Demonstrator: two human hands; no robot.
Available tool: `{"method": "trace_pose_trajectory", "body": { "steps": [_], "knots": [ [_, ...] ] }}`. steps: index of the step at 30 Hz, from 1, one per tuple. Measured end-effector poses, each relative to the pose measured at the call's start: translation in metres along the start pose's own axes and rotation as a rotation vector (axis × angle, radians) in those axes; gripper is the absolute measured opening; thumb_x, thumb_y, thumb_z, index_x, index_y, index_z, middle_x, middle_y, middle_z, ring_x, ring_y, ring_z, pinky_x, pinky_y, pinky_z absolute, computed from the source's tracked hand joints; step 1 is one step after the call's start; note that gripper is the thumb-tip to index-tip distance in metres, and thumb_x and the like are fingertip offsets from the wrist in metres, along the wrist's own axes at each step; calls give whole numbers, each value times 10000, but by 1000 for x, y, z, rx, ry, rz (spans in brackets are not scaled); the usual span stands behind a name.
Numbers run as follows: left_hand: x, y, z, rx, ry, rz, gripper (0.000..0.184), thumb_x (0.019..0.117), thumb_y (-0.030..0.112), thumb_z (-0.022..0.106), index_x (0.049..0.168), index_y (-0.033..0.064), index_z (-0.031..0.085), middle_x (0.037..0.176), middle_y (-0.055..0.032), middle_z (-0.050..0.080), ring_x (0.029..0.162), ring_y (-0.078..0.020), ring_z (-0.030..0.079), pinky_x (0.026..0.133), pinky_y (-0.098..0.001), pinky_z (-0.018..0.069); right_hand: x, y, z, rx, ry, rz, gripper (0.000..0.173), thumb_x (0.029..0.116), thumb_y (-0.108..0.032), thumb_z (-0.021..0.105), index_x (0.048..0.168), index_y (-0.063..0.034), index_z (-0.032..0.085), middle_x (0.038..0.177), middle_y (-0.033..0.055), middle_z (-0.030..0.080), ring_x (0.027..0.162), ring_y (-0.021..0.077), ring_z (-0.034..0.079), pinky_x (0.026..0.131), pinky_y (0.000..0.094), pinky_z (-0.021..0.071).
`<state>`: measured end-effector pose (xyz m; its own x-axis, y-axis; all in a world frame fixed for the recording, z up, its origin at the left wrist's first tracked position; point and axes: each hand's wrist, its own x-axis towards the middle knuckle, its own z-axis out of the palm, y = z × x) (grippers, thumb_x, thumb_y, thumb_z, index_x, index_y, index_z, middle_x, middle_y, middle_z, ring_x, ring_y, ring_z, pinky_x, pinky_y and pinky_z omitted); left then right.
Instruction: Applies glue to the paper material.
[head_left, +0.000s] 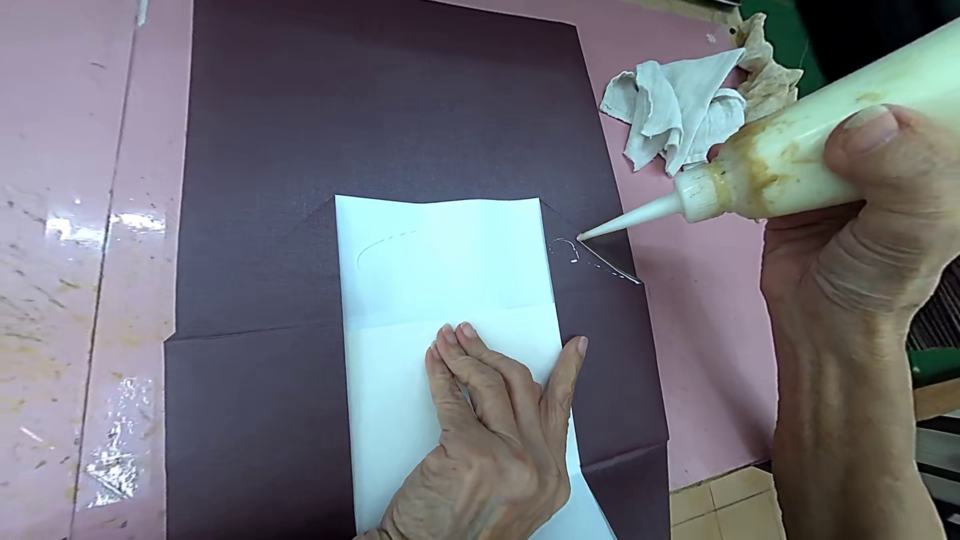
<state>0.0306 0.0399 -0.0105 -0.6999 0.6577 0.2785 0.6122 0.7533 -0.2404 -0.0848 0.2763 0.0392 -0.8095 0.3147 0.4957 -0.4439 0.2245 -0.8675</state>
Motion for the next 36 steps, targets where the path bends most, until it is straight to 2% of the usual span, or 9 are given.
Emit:
{"method": "trace_pose_trajectory", "body": {
  "steps": [6, 14, 19, 21, 22, 27, 31, 33, 36],
  "knots": [
    [1, 3, 0, 9, -7, -17, 549, 1024, -80, 272, 1499, 60, 510, 832, -292, 656, 780, -480, 678, 783, -548, 523, 10, 3, 18, 18, -38, 4, 335, 809, -110, 779, 1034, -92, 531, 874, 18, 740, 808, 186, 761, 711, 359, 670],
    [1, 5, 1, 10, -7, -48, 559, 1027, -72, 257, 1509, 72, 499, 824, -277, 652, 793, -474, 669, 821, -556, 508, 17, 3, 41, 30, -48, 6, 325, 810, -54, 753, 1027, -96, 516, 842, -5, 732, 760, 168, 759, 671, 353, 675],
    [1, 4, 0, -10, -12, -34, 540, 1028, -64, 278, 1506, 57, 499, 836, -277, 662, 793, -480, 677, 813, -561, 519, 14, 0, 37, 83, -57, 153, 217, 919, -105, 680, 1075, -86, 530, 908, 53, 746, 816, 231, 767, 732, 420, 676],
    [1, 5, 0, -15, -22, -39, 543, 1029, -52, 265, 1506, 61, 500, 857, -278, 666, 805, -481, 680, 824, -566, 513, 2, -5, 26, 26, -118, 186, 179, 989, -146, 625, 1141, -138, 532, 987, -16, 734, 879, 162, 757, 787, 335, 663],
    [1, 5, 0, -15, -17, -42, 539, 1032, -42, 261, 1500, 60, 508, 857, -279, 670, 801, -480, 682, 821, -567, 514, -2, -6, 23, 6, -138, 181, 197, 994, -151, 618, 1167, -150, 524, 1020, -33, 724, 901, 143, 751, 802, 309, 655],
    [1, 4, -2, -23, -36, -32, 541, 1027, -48, 270, 1507, 55, 496, 862, -285, 671, 805, -485, 686, 820, -570, 517, -6, -4, 24, -31, -122, 132, 253, 954, -141, 662, 1158, -148, 512, 1017, -47, 714, 909, 121, 743, 806, 282, 646],
    [1, 4, -1, -22, -28, -29, 538, 1020, -60, 286, 1498, 51, 507, 860, -290, 667, 805, -486, 683, 814, -571, 516, 8, 4, 42, 24, -36, 26, 311, 836, -77, 746, 1050, -104, 521, 874, -8, 735, 788, 157, 758, 704, 342, 672],
    [1, 4, -2, -31, -30, -29, 537, 1021, -57, 290, 1497, 56, 511, 865, -286, 673, 808, -484, 685, 813, -571, 511, 4, 1, 46, 5, -81, 53, 315, 878, -87, 731, 1090, -123, 501, 921, -38, 715, 832, 125, 747, 749, 310, 663],
    [2, 4, -1, -31, -37, -34, 542, 1015, -67, 299, 1490, 64, 523, 864, -290, 679, 810, -489, 691, 808, -569, 522, 8, 5, 59, 29, -36, 22, 370, 809, -70, 764, 1056, -104, 490, 861, -15, 724, 779, 157, 757, 687, 351, 674]
  ]
}}
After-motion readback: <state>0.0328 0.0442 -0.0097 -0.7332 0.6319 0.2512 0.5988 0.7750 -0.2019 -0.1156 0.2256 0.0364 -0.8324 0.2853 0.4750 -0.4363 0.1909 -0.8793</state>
